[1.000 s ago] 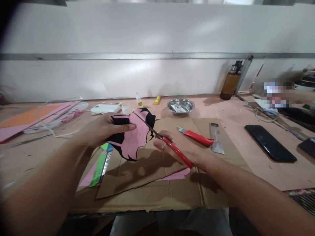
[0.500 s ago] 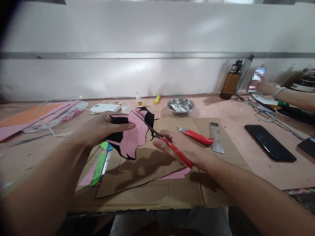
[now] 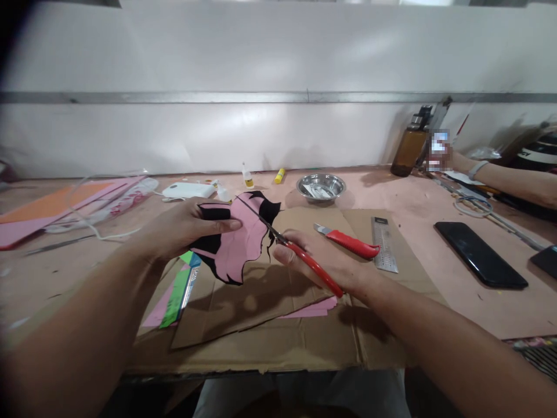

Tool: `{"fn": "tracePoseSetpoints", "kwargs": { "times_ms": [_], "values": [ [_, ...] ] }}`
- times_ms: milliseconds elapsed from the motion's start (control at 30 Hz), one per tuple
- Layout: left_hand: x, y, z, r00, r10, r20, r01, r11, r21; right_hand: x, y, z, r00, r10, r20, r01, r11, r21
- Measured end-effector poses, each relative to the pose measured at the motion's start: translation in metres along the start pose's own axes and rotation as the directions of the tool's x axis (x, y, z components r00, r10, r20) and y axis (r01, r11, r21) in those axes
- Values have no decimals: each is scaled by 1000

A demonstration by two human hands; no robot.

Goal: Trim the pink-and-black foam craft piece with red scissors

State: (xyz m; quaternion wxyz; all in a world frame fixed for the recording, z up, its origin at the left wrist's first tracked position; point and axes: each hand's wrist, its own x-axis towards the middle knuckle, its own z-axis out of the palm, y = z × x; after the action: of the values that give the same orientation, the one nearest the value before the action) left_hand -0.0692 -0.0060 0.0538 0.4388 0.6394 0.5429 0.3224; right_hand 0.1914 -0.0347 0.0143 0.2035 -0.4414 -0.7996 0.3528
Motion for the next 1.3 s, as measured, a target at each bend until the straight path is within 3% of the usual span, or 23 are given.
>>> {"fn": "tracePoseSetpoints", "kwargs": {
  "times_ms": [200,467,1033,1100,1300],
  "values": [
    [-1,2,3,1000,10,-29,-11,1000,-11,2,-9,-2,999,-7,36,9,998,-68],
    [-2,8,5,998,34,-50,-33,999,17,-2,-18,-4,996,58,65,-58,998,-1],
    [-1,2,4,995,35,-91,-19,986,164,0,-18,-1,999,33,-2,-33,998,-59],
    [-1,0,9,992,32,-123,-17,992,122,0,-18,-1,1000,15,-13,-16,997,-71],
    [3,-6,26,989,-31,-142,1,978,-207,1,-17,0,1000,-7,-1,7,999,-39]
  ]
}}
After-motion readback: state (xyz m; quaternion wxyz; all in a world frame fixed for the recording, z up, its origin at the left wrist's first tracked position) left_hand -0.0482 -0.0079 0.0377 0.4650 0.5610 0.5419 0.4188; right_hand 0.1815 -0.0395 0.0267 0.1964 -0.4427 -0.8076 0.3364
